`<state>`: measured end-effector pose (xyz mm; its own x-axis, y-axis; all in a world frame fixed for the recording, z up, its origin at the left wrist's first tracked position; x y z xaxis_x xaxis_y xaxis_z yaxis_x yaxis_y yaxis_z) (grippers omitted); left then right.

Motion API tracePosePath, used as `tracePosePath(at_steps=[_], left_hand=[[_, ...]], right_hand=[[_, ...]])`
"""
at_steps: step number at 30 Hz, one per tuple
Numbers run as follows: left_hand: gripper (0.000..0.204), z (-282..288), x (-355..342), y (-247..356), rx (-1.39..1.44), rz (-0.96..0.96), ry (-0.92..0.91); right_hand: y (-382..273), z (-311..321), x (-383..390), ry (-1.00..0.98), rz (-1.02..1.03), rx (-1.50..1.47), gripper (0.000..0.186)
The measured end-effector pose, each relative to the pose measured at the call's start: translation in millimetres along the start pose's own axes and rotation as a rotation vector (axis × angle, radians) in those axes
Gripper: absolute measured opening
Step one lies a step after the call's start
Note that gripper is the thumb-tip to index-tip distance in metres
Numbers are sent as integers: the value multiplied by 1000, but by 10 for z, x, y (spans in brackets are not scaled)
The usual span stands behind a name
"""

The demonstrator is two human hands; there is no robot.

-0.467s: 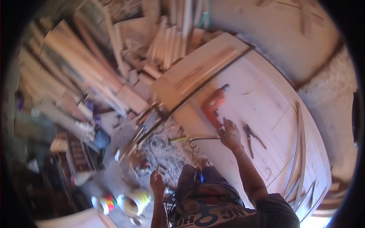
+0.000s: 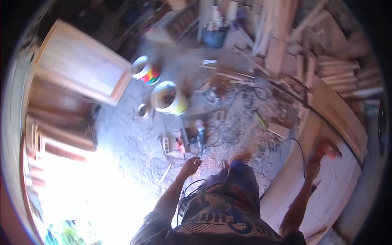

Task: The person assembles parts of a wooden door using a hammer, a drill, and pliers to secure components and attach hardware.

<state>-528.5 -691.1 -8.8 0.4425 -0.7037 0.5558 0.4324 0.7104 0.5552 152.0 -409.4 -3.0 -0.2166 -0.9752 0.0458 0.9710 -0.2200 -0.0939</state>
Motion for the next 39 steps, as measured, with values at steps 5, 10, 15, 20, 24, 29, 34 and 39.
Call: tracePosePath(at_steps=[5,10,15,20,24,29,34,39], left_hand=[[34,-40,1082,-2113,484,299,262],[22,-885,2783,-3602,1218,1117,531],[15,-1899,3689,-3818,1520,1162,613],[48,-2048,3460,-3578,1411,1011,324],[48,-1768,3701,-3775,1523,975,512],[39,-1770,3923,-4710,1669,1223,692],[37,-1193,3865,-5522,1882,1420,682],[36,130,4251,-6904,1860,1311,894]], right_hand=[[-299,337,-90,-76,-23,16,69],[-666,663,308,-145,-142,24,66],[-2905,181,1799,46,1122,-251,55],[-4078,-1112,3751,-1202,1256,-431,57],[-4601,-1975,4977,-1331,1723,-13,61],[-5659,-2294,5685,-1400,1743,319,58],[-6002,-3452,4713,-1071,819,-273,39],[-7413,-2864,6146,-1206,930,-100,31]])
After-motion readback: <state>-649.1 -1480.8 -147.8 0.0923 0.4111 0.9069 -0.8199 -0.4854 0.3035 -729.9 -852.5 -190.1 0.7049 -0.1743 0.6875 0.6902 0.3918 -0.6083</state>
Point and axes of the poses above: each hand's wrist, its own x-axis away from the middle knuckle, its own z-axis out of the back of the hand, y = z × x, the point moved 7 cm from there along -x, towards the middle knuckle, and after that the axes turned 10 degrees about z, right-handed, at the moved point
